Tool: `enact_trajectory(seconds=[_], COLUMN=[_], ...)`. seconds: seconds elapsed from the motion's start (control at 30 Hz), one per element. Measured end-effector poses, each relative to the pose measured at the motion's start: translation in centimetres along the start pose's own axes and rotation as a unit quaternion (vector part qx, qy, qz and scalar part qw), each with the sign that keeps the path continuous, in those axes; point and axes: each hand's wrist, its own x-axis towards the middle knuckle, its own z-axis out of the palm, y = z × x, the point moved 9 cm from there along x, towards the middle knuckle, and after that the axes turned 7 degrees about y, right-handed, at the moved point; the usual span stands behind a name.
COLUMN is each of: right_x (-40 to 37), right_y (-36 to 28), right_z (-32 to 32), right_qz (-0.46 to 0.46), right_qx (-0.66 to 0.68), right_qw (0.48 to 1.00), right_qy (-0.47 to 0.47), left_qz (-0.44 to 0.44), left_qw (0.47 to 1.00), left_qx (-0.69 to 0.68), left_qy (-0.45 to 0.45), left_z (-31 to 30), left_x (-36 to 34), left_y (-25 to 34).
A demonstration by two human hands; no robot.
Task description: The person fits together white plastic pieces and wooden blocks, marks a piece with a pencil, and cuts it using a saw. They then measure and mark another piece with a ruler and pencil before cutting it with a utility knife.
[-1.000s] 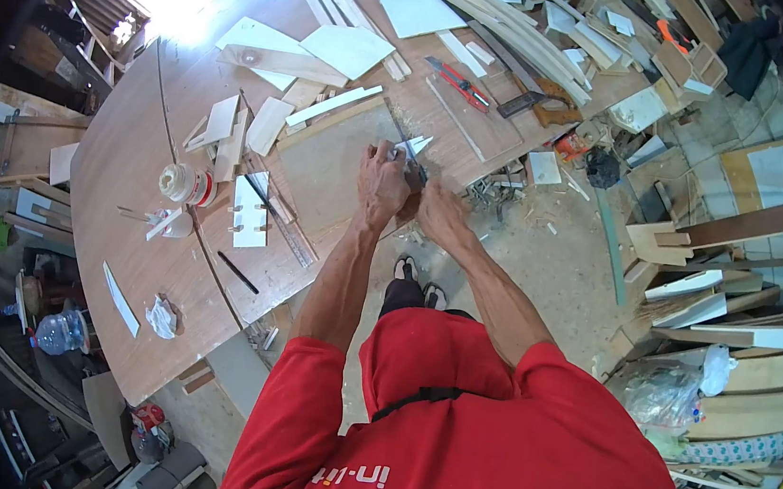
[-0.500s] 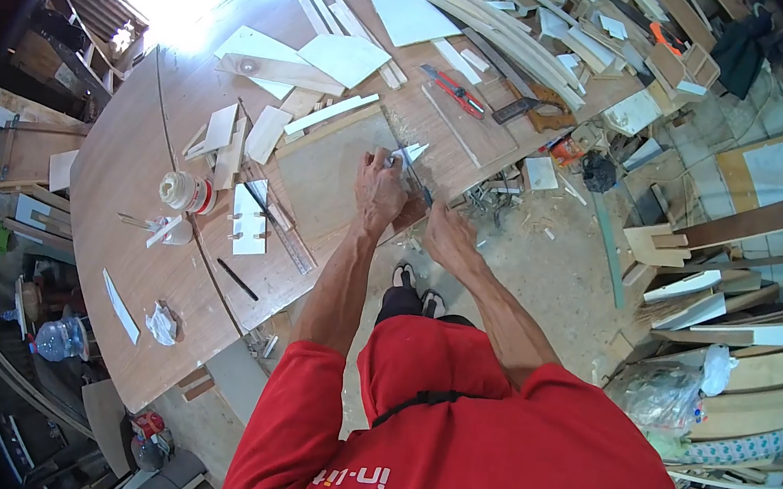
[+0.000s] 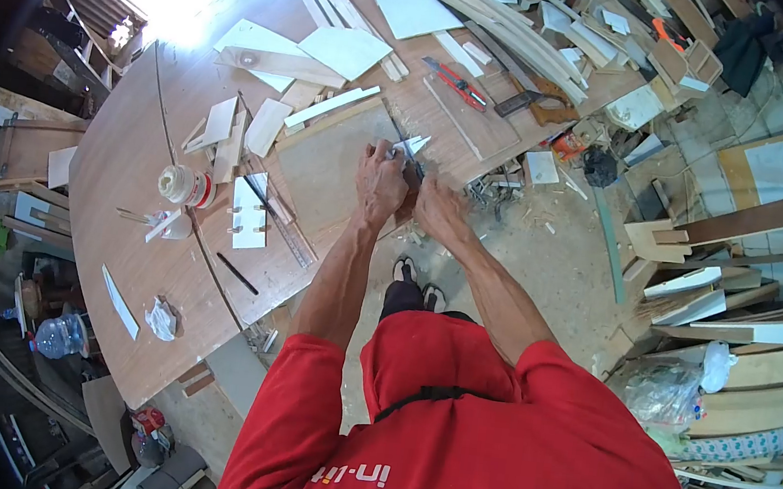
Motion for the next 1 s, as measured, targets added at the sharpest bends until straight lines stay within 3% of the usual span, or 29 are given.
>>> enact_trajectory(seconds=[0.1, 0.23, 0.33, 0.4, 0.53, 0.73, 0.8, 0.93, 1.0], right_x=[-2.4, -1.9, -0.4, -1.9, -3.1, -3.0, -4.7, -2.1, -1.4], right_y=[1.3, 0.8, 0.4, 0.9, 1.9, 0.9, 2.5, 1.4, 1.1], right_z=[-0.6, -0.3, 0.6, -0.4, 0.1, -0.4, 0.2, 0.4, 1.2], right_qz=[0.051, 0.041, 0.029, 0.025, 0.049, -0.005, 0.045, 0.015, 0.031], right_qx=[-0.001, -0.003, 0.009, 0.019, -0.011, 0.026, -0.006, 0.016, 0.024], right_qw=[0.998, 0.996, 0.998, 1.000, 0.998, 0.999, 0.998, 1.000, 0.998], right_qy=[-0.047, -0.076, -0.056, 0.004, -0.048, 0.037, -0.041, 0.002, -0.049], left_qz=[-0.019, -0.005, 0.013, -0.002, -0.005, 0.025, 0.003, 0.019, 0.038], left_qw=[1.000, 1.000, 1.000, 0.999, 0.999, 1.000, 1.000, 1.000, 0.999], left_qx=[-0.018, -0.016, -0.012, -0.042, -0.043, -0.010, -0.014, -0.008, -0.012], left_qy=[-0.013, -0.003, 0.012, 0.018, 0.020, 0.007, 0.010, 0.015, -0.002], left_z=[0.2, 0.3, 0.1, -0.2, -0.3, -0.1, -0.1, 0.1, 0.3], left_x=[0.0, -0.4, -0.3, 0.0, -0.1, 0.2, 0.0, 0.1, 0.2], left_y=[-0.2, -0.2, 0.1, 0.0, 0.0, 0.3, 0.0, -0.1, 0.0])
